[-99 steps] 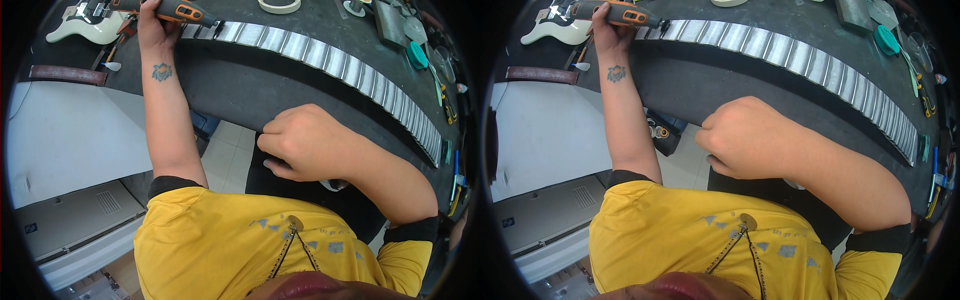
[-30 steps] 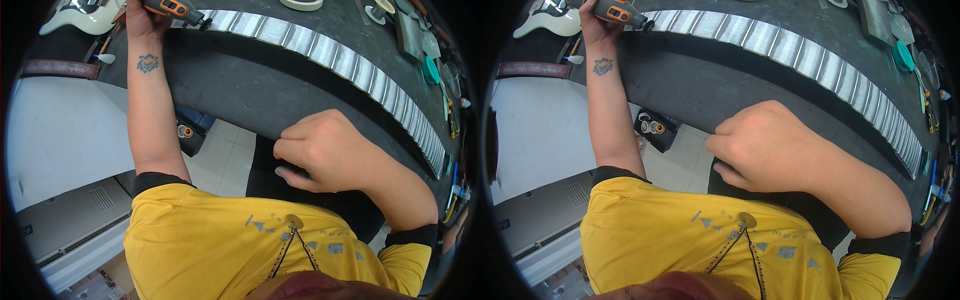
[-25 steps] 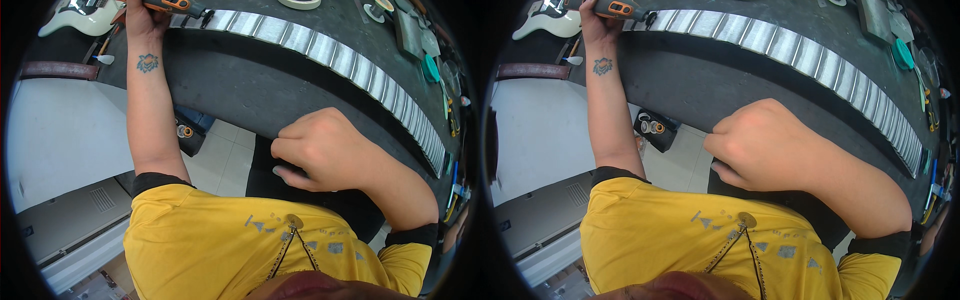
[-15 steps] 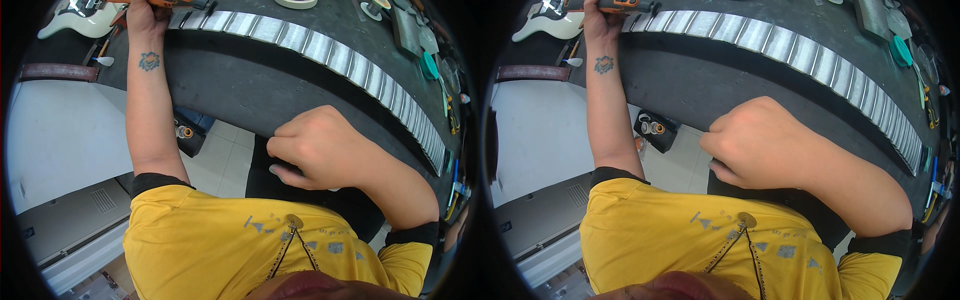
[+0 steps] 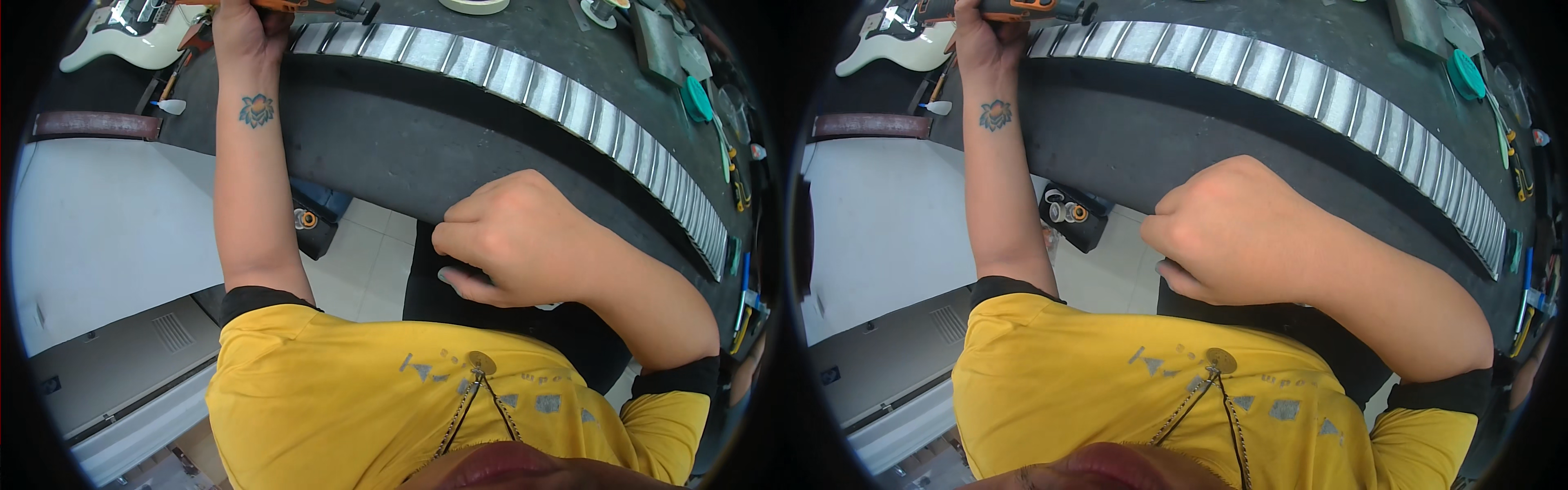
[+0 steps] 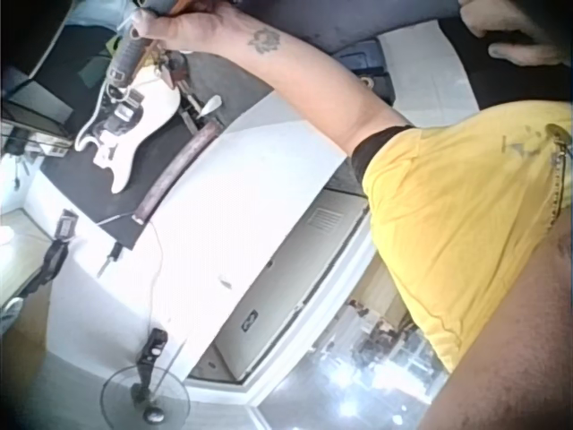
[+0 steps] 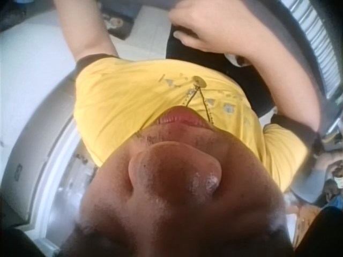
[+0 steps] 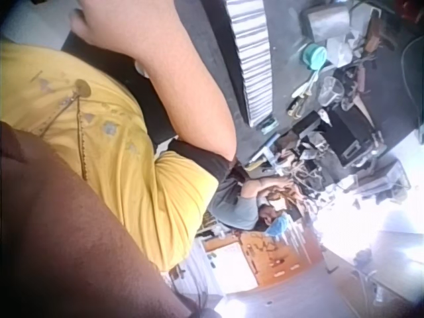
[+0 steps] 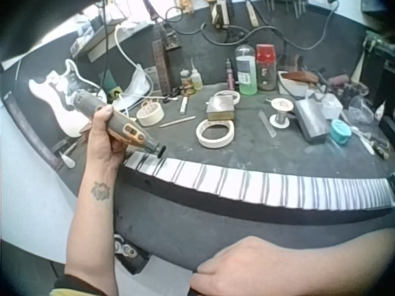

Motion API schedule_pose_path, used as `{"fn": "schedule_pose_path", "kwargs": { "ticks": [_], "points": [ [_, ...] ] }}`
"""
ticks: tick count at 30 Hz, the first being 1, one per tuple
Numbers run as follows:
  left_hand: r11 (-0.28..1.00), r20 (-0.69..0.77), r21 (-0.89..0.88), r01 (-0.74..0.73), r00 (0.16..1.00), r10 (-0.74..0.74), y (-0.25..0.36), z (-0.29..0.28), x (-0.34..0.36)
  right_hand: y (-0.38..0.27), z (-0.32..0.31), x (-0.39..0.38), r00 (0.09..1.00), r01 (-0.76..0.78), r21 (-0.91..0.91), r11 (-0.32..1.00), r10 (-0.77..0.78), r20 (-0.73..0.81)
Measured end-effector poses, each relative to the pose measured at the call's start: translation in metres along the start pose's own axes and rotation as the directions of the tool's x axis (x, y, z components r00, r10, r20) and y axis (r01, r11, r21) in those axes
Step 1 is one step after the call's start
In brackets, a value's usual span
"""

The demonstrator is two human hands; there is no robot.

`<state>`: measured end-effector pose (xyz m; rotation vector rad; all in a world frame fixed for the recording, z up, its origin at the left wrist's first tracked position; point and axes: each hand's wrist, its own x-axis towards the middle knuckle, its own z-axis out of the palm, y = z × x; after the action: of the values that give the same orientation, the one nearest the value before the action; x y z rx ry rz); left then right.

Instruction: The person uses a handheld rotary tool to polish the frets on a guitar neck, then sets the tool aside and moves the neck on the workbench.

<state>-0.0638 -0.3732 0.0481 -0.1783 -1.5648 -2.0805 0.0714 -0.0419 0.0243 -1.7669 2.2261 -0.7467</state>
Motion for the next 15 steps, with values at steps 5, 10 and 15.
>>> {"fn": "schedule_pose_path", "kwargs": {
  "ticks": [5, 10, 15],
  "points": [
    [0.997, 0.068, 0.057, 0.047, 0.996, -0.051, 0.0020, -0.0005, -0.0021, -0.0003, -0.0012, 0.0007, 1.000, -0.003, 0.000, 1.000, 0.003, 0.009],
    [0.990, 0.097, 0.136, 0.045, 0.994, -0.059, 0.0012, 0.0034, -0.0043, 0.0001, -0.0004, 0.0016, 1.000, 0.004, 0.003, 1.000, -0.004, -0.010],
    [0.989, 0.100, 0.137, 0.052, 0.993, -0.066, 0.0001, 0.0012, -0.0026, -0.0001, -0.0008, 0.0025, 1.000, -0.003, -0.010, 1.000, 0.003, 0.000]
  ]
}}
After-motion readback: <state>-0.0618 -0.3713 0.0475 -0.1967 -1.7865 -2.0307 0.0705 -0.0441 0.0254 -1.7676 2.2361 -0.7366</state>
